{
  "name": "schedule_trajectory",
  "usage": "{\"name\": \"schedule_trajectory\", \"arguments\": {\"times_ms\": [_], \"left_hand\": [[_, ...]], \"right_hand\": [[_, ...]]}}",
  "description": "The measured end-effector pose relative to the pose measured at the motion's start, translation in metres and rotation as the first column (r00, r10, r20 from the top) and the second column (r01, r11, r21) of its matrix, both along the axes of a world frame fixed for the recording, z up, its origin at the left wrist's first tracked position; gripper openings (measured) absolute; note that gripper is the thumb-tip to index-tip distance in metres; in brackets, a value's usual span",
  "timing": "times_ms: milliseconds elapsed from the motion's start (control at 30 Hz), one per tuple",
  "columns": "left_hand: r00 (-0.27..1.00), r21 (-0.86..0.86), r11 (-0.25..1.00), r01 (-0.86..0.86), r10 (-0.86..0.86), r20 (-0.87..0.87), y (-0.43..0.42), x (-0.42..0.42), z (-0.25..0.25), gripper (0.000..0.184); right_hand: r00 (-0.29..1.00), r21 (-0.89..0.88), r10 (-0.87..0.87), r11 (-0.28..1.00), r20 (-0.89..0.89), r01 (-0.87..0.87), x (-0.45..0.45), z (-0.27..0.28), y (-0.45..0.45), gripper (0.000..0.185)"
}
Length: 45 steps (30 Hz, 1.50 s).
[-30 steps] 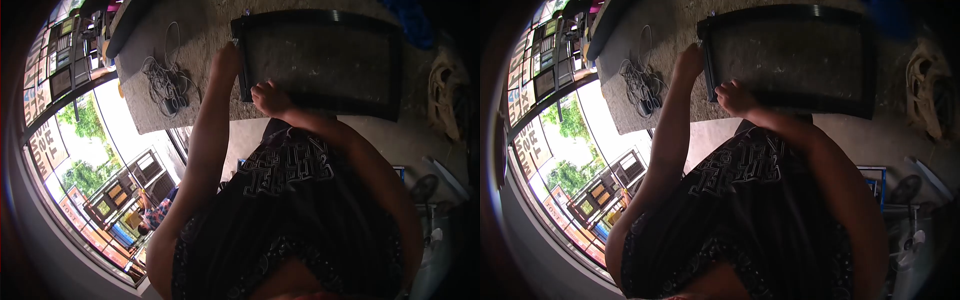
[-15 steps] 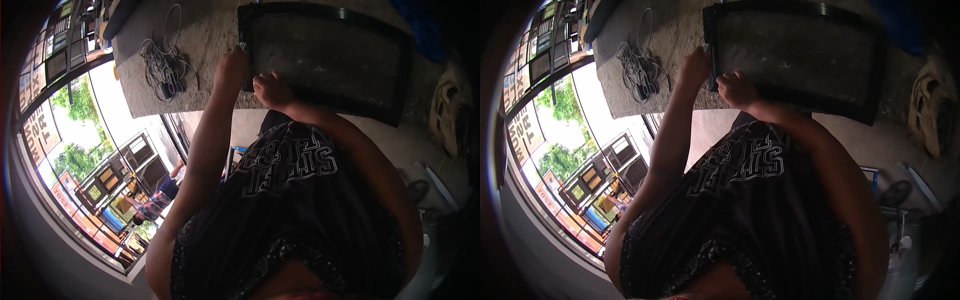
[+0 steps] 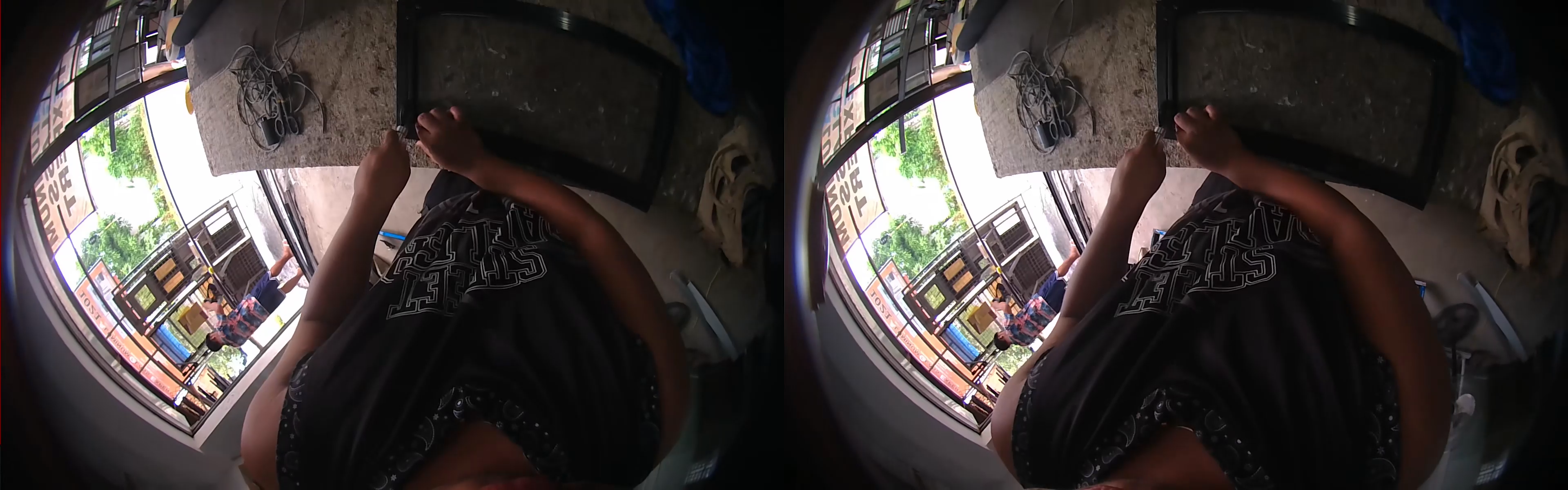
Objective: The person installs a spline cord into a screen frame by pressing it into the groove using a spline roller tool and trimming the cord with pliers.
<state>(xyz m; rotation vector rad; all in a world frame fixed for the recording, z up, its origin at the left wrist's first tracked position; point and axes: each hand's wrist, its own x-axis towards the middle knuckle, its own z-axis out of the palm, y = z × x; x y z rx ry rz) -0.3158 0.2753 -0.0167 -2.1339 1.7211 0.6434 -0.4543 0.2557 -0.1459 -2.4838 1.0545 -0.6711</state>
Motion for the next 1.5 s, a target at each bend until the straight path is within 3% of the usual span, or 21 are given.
{"name": "schedule_trajectory", "arguments": {"times_ms": [100,200,300,400,500,667,833,967,1067,1200,1400,1500], "left_hand": [[0.999,-0.004,0.999,0.042,-0.042,-0.005,-0.011,0.002,0.0,0.028],[1.0,-0.021,0.999,0.027,-0.027,0.002,-0.021,-0.001,0.0,0.028],[1.0,-0.066,0.998,0.02,-0.02,0.007,-0.036,-0.004,-0.008,0.026],[0.998,-0.115,0.992,0.059,-0.058,0.013,-0.063,-0.009,-0.016,0.026],[0.993,-0.161,0.98,0.115,-0.113,0.024,-0.104,-0.011,-0.027,0.027],[0.989,-0.196,0.97,0.143,-0.13,0.074,-0.154,-0.018,-0.038,0.029],[0.986,-0.21,0.966,0.149,-0.13,0.103,-0.154,-0.019,-0.044,0.031],[0.935,-0.196,0.919,0.342,-0.313,0.167,-0.152,0.008,-0.083,0.033],[0.993,-0.191,0.974,0.117,-0.114,0.027,-0.109,-0.014,-0.029,0.034],[0.998,-0.119,0.993,-0.007,0.0,-0.063,-0.038,0.001,-0.022,0.028],[0.979,-0.165,0.981,-0.1,0.067,-0.195,0.023,0.021,-0.025,0.029],[0.959,-0.167,0.985,-0.036,-0.013,-0.282,0.021,0.032,-0.02,0.032]], "right_hand": [[1.0,0.0,0.007,1.0,-0.014,-0.007,0.001,-0.002,-0.001,0.028],[1.0,-0.007,-0.015,1.0,0.016,0.016,0.002,0.002,-0.001,0.012],[0.998,0.044,-0.012,0.999,0.055,0.01,0.001,0.003,-0.002,0.011],[0.998,0.066,-0.014,0.998,0.066,0.01,0.002,0.004,-0.003,0.024],[0.986,0.101,-0.045,0.994,0.159,0.029,0.003,0.006,-0.002,0.012],[0.986,0.083,-0.058,0.996,0.154,0.045,0.006,0.003,0.0,0.013],[0.986,0.042,-0.078,0.996,0.148,0.073,0.01,0.0,0.0,0.013],[0.996,0.0,-0.034,0.999,0.082,0.034,0.004,0.004,0.002,0.014],[0.998,0.021,-0.006,1.0,0.058,0.004,0.003,0.004,-0.002,0.017],[0.998,-0.088,-0.032,0.995,0.059,0.037,-0.002,0.006,0.001,0.024],[1.0,0.044,0.009,0.999,0.028,-0.01,0.0,0.014,-0.001,0.031],[1.0,0.045,0.021,0.999,-0.019,-0.02,0.0,0.02,-0.002,0.032]]}}
